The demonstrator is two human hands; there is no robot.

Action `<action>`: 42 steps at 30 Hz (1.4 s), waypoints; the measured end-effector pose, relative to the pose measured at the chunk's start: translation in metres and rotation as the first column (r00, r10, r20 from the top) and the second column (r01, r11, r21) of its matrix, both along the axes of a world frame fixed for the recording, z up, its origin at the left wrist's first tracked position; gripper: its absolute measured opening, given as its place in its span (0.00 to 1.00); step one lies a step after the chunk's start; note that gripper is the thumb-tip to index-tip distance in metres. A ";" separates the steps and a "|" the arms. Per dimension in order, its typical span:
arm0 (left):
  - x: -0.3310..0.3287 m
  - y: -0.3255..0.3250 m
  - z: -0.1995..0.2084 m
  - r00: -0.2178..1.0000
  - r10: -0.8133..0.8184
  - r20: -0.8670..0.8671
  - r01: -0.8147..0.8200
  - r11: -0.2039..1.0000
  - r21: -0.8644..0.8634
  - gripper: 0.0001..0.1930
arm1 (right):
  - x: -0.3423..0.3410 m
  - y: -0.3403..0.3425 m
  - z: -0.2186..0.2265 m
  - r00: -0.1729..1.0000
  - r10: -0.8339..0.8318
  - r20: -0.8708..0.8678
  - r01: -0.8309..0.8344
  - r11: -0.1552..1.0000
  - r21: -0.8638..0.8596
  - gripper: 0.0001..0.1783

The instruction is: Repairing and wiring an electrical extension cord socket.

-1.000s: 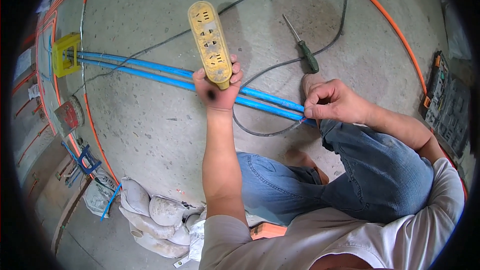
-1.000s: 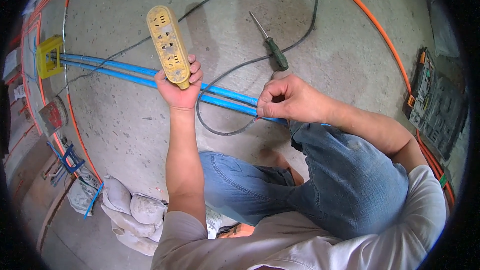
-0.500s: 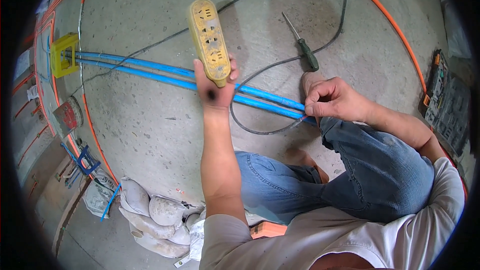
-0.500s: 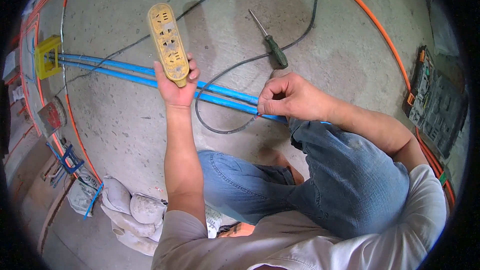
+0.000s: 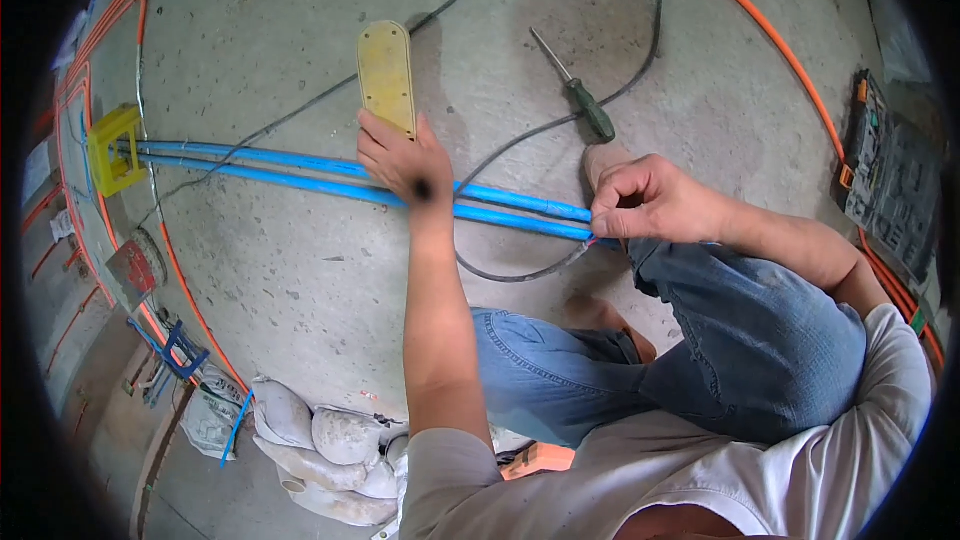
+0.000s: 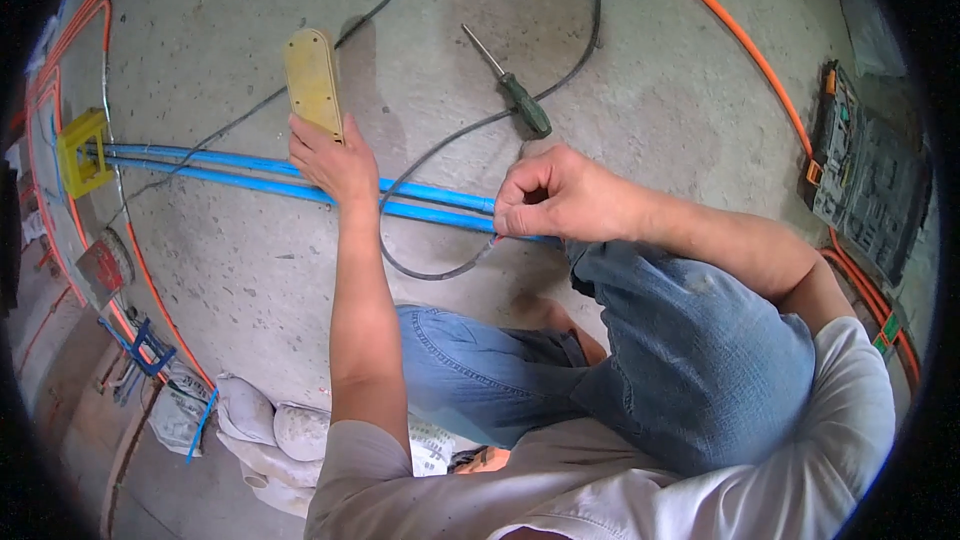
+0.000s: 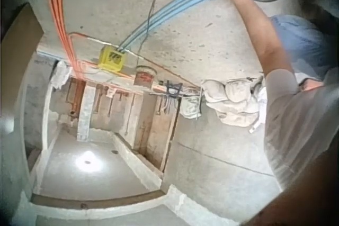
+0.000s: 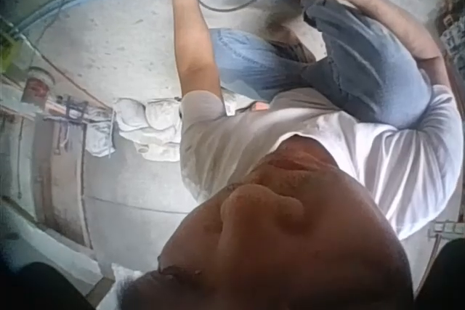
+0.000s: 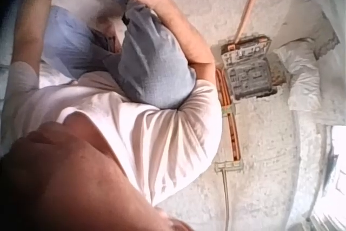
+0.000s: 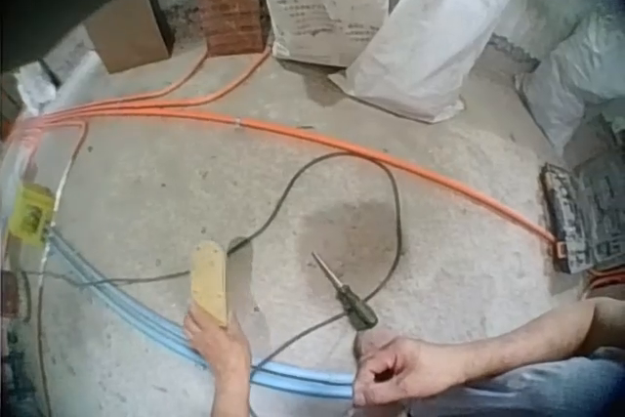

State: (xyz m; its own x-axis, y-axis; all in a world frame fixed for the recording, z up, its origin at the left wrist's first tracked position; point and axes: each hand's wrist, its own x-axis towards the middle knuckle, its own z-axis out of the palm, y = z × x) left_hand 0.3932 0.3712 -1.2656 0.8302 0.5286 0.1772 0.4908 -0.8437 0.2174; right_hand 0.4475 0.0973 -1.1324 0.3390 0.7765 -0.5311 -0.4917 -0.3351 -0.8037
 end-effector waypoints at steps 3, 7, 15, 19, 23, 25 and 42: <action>-0.006 0.003 -0.023 0.997 -0.070 0.041 0.066 0.994 0.082 0.41 | -0.003 0.000 -0.005 1.000 -0.009 -0.026 0.010 0.999 0.041 0.05; 0.003 -0.004 -0.025 0.979 -0.062 -0.193 0.056 0.998 -0.036 0.37 | -0.002 -0.003 -0.003 0.999 -0.036 -0.037 0.037 0.998 0.049 0.07; 0.000 -0.008 -0.032 0.955 -0.175 -0.239 0.189 0.981 0.039 0.32 | 0.002 -0.004 -0.003 0.999 -0.027 -0.019 0.028 0.998 0.050 0.08; -0.001 -0.013 -0.039 0.974 -0.202 0.103 0.186 0.971 0.148 0.32 | -0.003 -0.008 -0.002 1.000 -0.017 -0.007 0.017 1.000 0.006 0.07; -0.006 -0.010 -0.049 0.959 -0.193 -0.208 0.199 0.980 0.008 0.31 | -0.003 -0.004 -0.002 0.999 -0.029 0.029 0.027 0.998 0.060 0.08; 0.001 -0.014 -0.044 0.965 -0.207 -0.159 0.218 0.975 0.054 0.32 | -0.005 -0.009 -0.005 0.998 -0.055 0.016 0.054 0.997 0.057 0.08; -0.001 -0.010 -0.047 0.945 -0.321 -0.058 0.322 0.947 -0.001 0.28 | -0.003 -0.002 -0.001 0.999 -0.019 -0.044 0.020 1.000 0.023 0.06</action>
State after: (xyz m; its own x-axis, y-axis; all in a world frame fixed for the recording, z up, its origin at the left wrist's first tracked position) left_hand 0.3918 0.3607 -1.3122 0.9645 0.2308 0.1284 0.2045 -0.9603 0.1896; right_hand 0.4447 0.0951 -1.1336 0.3310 0.7825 -0.5274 -0.5324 -0.3066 -0.7890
